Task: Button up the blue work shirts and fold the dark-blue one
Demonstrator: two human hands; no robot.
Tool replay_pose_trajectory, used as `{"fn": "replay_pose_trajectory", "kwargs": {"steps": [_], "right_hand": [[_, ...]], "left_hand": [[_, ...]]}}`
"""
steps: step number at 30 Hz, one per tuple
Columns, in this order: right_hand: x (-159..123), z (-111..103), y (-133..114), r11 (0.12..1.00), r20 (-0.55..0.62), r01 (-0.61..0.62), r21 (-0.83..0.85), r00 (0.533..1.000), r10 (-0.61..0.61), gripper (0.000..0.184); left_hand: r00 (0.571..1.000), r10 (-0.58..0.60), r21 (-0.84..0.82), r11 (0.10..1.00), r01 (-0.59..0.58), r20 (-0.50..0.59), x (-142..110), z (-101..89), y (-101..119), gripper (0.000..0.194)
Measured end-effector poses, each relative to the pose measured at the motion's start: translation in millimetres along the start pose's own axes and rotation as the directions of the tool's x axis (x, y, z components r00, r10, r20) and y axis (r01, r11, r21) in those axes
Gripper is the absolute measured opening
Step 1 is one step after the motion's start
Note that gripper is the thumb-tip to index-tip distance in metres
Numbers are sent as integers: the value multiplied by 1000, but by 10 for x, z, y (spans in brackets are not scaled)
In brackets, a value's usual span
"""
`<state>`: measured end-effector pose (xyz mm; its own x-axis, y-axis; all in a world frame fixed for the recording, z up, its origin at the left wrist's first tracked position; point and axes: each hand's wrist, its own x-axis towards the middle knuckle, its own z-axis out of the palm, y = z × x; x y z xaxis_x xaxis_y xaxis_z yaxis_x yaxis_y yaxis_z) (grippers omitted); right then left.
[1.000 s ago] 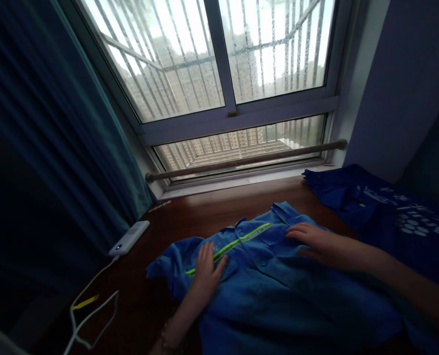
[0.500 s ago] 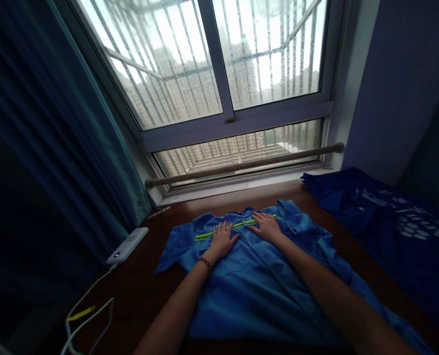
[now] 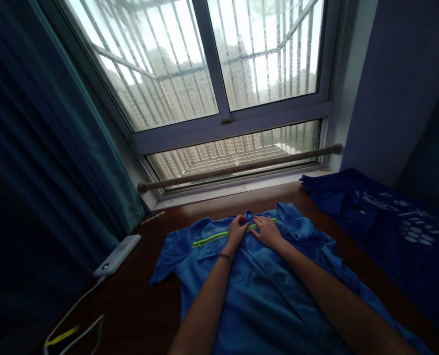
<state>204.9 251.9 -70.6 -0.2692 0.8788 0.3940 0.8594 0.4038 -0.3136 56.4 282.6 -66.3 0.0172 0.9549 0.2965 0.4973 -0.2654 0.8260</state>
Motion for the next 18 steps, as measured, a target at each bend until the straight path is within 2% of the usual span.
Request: {"fn": "replay_pose_trajectory", "kwargs": {"steps": [4, 7, 9, 11, 12, 18], "right_hand": [[54, -78, -5, 1000, -42, -24, -9, 999, 23, 41], [79, -171, -113, 999, -132, 45, -19, 990, -47, 31], [79, -193, -210, 991, -158, 133, 7, 979, -130, 25], [61, -164, -290, 981, -133, 192, 38, 974, -185, 24], [47, -134, -316, 979, -110, 200, 46, 975, -194, 23], [0, 3, -295, 996, 1, 90, -2, 996, -90, 22]], "left_hand": [[1000, -21, -176, 984, 21, -2, 24, -61, -12, 18], [998, -66, -313, 948, 62, -2, 37, -94, 26, 22], [988, -144, -484, 862, 149, 48, 41, -117, 39, 26], [968, -210, -606, 756, 248, 135, 42, -137, 36, 28], [958, -227, -627, 724, 287, 176, 42, -144, 29, 29], [919, -264, -590, 706, 392, 295, 46, -138, -24, 29]]}}
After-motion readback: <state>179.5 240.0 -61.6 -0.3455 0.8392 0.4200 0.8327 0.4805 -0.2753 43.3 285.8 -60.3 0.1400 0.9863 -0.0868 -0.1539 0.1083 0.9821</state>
